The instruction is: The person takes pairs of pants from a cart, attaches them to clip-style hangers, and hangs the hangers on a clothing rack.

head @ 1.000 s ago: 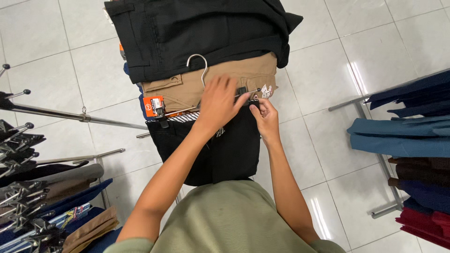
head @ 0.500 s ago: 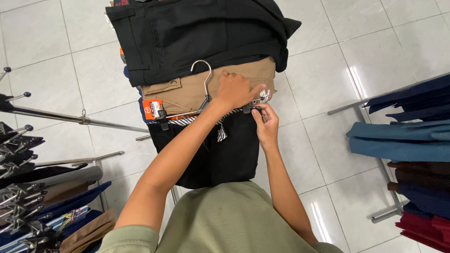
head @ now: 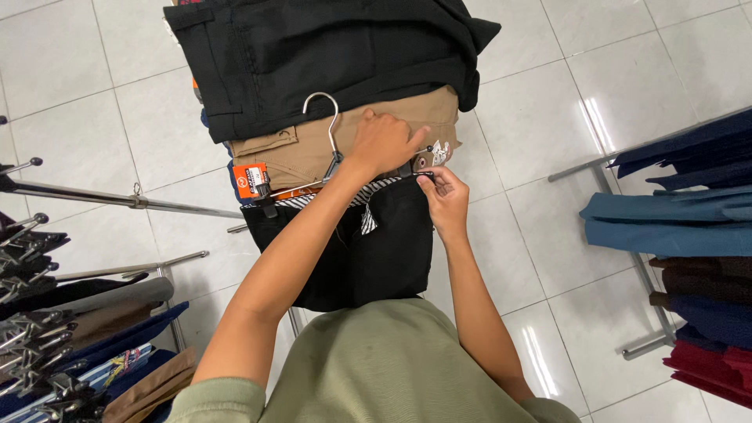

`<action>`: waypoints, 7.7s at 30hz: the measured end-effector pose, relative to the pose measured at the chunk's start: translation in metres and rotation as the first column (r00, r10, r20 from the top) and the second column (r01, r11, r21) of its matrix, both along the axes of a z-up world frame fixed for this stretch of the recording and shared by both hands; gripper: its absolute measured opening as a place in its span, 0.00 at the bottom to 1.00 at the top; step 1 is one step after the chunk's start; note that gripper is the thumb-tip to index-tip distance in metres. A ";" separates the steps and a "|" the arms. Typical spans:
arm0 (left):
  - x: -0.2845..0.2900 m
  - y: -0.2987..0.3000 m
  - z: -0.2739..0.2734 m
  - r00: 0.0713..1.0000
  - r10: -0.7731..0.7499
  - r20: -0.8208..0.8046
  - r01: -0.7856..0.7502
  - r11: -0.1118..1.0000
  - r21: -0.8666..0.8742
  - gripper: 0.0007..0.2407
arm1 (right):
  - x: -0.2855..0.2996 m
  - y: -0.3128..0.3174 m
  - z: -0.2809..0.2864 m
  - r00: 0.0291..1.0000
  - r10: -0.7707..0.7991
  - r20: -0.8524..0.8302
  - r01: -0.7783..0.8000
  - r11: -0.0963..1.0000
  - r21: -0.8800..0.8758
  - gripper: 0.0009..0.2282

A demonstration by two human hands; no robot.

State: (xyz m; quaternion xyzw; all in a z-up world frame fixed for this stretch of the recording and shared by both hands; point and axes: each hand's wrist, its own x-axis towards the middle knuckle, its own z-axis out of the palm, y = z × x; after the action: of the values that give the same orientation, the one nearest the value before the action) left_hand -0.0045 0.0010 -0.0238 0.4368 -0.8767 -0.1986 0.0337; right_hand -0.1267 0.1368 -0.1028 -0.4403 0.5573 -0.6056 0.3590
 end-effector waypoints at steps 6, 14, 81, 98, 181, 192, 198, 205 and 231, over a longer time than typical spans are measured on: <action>-0.001 -0.005 -0.030 0.995 0.014 -0.094 -0.030 0.984 -0.177 0.29 | 0.005 -0.007 -0.001 1.000 -0.018 0.021 0.018 1.000 -0.016 0.04; -0.002 -0.013 -0.047 0.991 0.023 -0.130 -0.058 0.959 -0.279 0.29 | 0.002 -0.005 -0.003 0.999 0.017 0.027 -0.016 1.000 -0.026 0.04; 0.244 0.127 0.004 0.491 0.730 -0.475 -0.599 0.679 0.424 0.36 | -0.003 -0.075 0.131 0.178 0.727 -0.663 -0.654 0.591 0.472 0.13; 0.264 0.287 -0.021 0.228 0.605 -0.763 -0.431 0.765 0.478 0.31 | 0.026 0.072 0.159 0.062 0.669 -0.740 -0.693 0.563 0.451 0.04; 0.148 0.913 0.107 -0.489 0.092 -0.868 -0.698 -0.638 0.326 0.18 | 0.425 0.650 0.168 -0.218 0.412 -0.885 -0.262 -0.898 -0.353 0.12; 0.117 0.925 0.101 -0.629 0.360 -0.689 -0.553 -0.830 0.071 0.24 | 0.434 0.657 0.182 -0.185 0.331 -0.925 -0.073 -0.944 -0.323 0.08; 0.133 0.945 0.070 -0.498 0.213 -0.840 -0.744 -0.603 0.288 0.28 | 0.418 0.640 0.195 -0.193 0.314 -0.929 -0.097 -0.949 -0.301 0.10; 0.157 0.952 0.067 -0.568 0.179 -0.803 -0.620 -0.735 0.274 0.26 | 0.403 0.632 0.194 -0.213 0.295 -0.931 -0.179 -0.949 -0.260 0.09; 0.143 0.970 0.109 -0.637 0.143 -0.757 -0.193 -0.981 -0.023 0.09 | 0.461 0.723 0.195 -0.158 0.402 -0.902 -0.067 -0.916 -0.396 0.14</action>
State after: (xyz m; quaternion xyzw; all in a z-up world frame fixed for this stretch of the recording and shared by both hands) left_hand 0.1383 0.9714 0.0847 0.8135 0.2318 0.3632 0.3907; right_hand 0.3344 0.8601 0.0924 -0.6318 -0.6719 -0.2353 0.3065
